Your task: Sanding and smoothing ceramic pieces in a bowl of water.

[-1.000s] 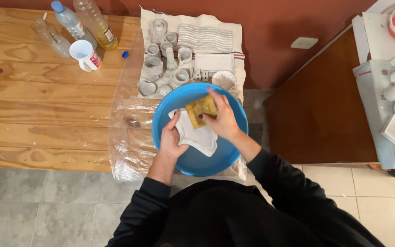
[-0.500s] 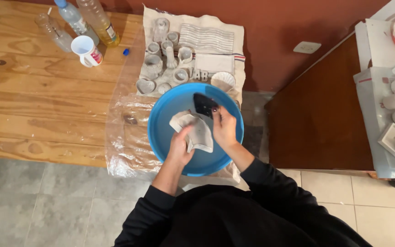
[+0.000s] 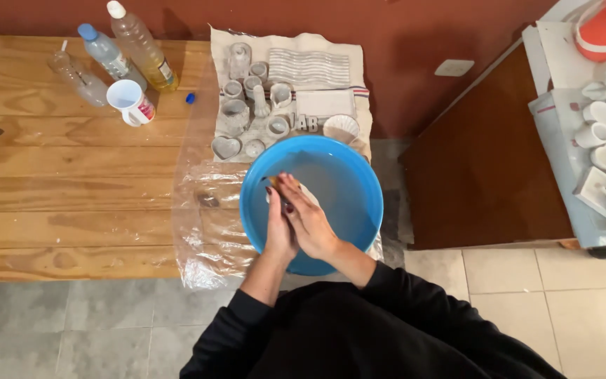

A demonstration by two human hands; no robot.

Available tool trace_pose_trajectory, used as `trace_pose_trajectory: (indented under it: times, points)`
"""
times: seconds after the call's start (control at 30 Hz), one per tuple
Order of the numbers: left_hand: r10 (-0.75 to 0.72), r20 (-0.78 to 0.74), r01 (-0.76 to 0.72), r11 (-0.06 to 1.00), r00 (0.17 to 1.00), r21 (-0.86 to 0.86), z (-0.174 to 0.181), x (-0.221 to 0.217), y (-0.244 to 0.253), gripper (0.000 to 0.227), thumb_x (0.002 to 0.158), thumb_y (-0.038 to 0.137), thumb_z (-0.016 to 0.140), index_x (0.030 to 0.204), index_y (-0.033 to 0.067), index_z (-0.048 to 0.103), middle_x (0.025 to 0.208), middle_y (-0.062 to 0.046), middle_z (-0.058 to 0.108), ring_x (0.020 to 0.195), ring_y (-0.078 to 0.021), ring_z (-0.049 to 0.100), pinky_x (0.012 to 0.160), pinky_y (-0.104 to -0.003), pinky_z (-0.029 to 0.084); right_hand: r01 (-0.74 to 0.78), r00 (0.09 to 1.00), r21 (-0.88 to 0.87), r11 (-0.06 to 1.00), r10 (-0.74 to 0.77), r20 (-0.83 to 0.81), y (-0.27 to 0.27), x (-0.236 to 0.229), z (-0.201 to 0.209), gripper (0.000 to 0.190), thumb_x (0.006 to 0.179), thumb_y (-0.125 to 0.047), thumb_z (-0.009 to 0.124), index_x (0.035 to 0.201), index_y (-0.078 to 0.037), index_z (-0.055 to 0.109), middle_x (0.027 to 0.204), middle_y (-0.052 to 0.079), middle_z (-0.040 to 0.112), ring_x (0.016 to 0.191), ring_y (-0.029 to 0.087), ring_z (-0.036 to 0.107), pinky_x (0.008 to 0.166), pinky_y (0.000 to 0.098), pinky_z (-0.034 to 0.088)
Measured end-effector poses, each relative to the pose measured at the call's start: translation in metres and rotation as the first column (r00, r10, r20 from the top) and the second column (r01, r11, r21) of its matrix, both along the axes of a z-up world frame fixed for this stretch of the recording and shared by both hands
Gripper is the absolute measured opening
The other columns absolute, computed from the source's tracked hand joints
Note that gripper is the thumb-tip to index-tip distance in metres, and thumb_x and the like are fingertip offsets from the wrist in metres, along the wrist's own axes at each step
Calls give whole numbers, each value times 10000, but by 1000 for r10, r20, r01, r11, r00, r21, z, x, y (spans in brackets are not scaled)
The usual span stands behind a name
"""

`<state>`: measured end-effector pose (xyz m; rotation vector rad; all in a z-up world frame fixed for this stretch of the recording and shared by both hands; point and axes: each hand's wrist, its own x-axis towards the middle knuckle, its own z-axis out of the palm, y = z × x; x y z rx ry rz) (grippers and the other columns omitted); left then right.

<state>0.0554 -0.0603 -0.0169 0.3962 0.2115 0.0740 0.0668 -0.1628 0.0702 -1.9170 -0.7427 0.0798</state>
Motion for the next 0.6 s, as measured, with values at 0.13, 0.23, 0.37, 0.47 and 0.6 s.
trace_pose_trajectory:
  times: [0.13, 0.23, 0.37, 0.47, 0.6]
  points:
    - [-6, -7, 6, 1000, 1000, 31, 32, -10, 14, 601, 1066, 519, 382, 1548, 161, 396, 1530, -47, 485, 1415, -205, 450, 1194, -370, 335, -9, 1000, 18, 1000, 9, -12, 6, 3, -18, 500, 989, 57, 474, 1489, 29, 464, 1616, 231, 418, 1552, 374, 324, 1267, 424, 266]
    - [-61, 57, 55, 994, 996, 92, 35, -4, 25, 627, 1063, 530, 363, 1560, 148, 376, 1561, -51, 464, 1447, -209, 428, 1210, -368, 309, 80, 996, 40, 996, -81, 46, 19, 2, -6, 498, 972, 89, 467, 1465, 16, 492, 1606, 215, 447, 1549, 349, 370, 1272, 412, 304]
    - [-86, 43, 83, 995, 995, 51, 40, -1, 38, 678, 1056, 571, 354, 1555, 114, 395, 1569, -50, 460, 1446, -211, 429, 1210, -371, 311, 26, 998, 44, 999, -29, 64, 22, 2, 4, 560, 903, 140, 462, 1451, 35, 496, 1591, 239, 438, 1523, 364, 367, 1251, 423, 291]
    - [-92, 31, 92, 996, 995, -2, 43, -2, 46, 686, 1035, 594, 362, 1529, 121, 420, 1538, -64, 489, 1414, -226, 461, 1185, -384, 343, 87, 994, 44, 995, -90, 58, 24, 7, -16, 567, 888, 156, 439, 1433, 27, 528, 1572, 239, 469, 1510, 368, 398, 1248, 419, 308]
    - [-111, 3, 111, 993, 994, -31, 16, 2, 48, 687, 1054, 615, 378, 1506, 104, 462, 1477, -47, 532, 1371, -215, 496, 1165, -371, 370, 113, 988, 14, 994, -114, 105, 41, -1, -3, 531, 901, 146, 465, 1408, 13, 555, 1537, 234, 516, 1481, 375, 460, 1240, 418, 345]
